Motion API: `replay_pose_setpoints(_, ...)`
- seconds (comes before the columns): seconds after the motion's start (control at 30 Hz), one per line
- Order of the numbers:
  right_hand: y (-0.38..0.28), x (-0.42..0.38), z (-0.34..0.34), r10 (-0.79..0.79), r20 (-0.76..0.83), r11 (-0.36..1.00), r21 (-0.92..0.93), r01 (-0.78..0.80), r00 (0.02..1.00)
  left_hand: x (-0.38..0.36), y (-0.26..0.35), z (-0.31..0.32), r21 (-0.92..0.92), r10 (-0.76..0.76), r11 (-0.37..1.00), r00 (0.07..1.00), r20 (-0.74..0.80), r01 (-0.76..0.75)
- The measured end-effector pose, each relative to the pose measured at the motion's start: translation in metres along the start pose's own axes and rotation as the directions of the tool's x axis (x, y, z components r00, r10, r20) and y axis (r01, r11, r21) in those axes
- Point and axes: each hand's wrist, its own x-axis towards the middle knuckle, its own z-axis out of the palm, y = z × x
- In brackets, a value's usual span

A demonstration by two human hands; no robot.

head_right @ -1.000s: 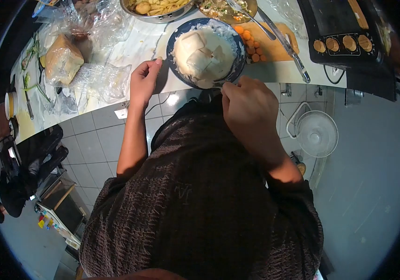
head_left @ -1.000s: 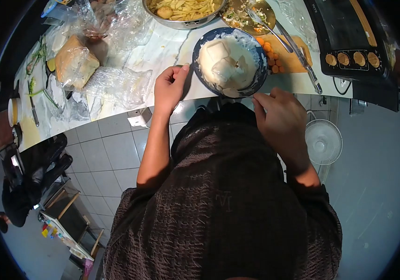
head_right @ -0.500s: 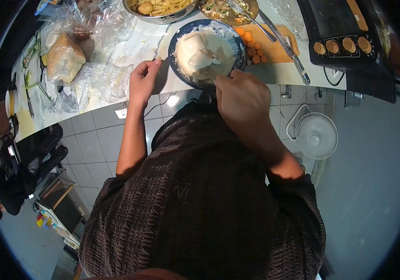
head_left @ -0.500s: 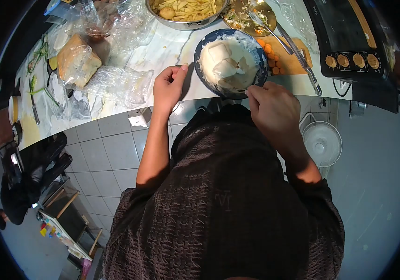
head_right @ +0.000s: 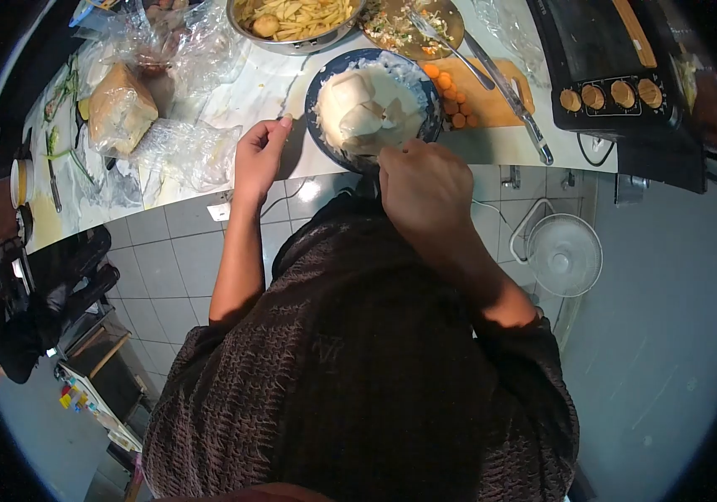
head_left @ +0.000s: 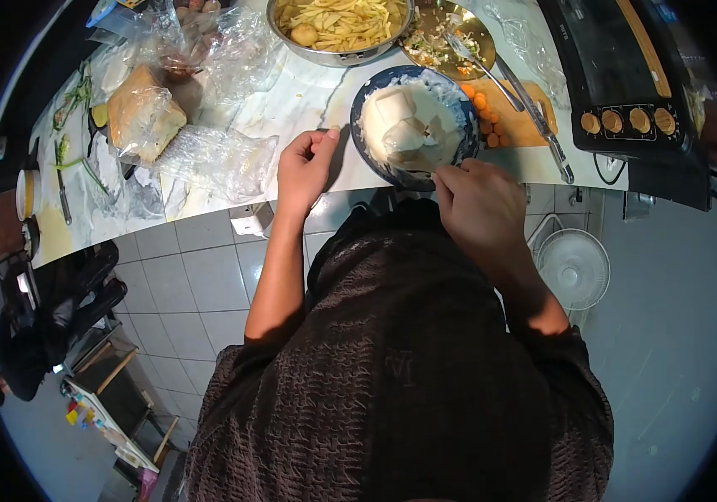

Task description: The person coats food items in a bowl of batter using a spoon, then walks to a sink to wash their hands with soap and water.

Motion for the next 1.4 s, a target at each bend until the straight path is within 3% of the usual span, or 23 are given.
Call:
replay_pose_setpoints(0.4, -0.003, -0.006, 0.006, 0.042, -0.039, 0.999, 0.006, -0.042, 0.998, -0.003, 0.000, 0.006, 0.029, 0.028, 0.999, 1.000, -0.010, -0.028)
replay_pose_setpoints(0.5, -0.005, -0.011, 0.009, 0.019, -0.081, 1.000, 0.026, -0.017, 0.997, -0.003, 0.006, 0.011, 0.148, -0.047, 0.988, 0.998, 0.045, 0.040)
replay_pose_setpoints(1.07, -0.004, -0.017, 0.033, -0.088, -0.238, 0.995, -0.071, 0.073, 0.967, 0.003, 0.006, 0.019, 0.311, 0.095, 0.943, 0.991, 0.099, -0.121)
replay_pose_setpoints(1.4, -0.004, -0.017, 0.027, -0.035, -0.250, 0.999, -0.044, 0.025, 0.968, 0.003, 0.004, 0.020, 0.273, 0.091, 0.955, 0.991, 0.095, -0.113)
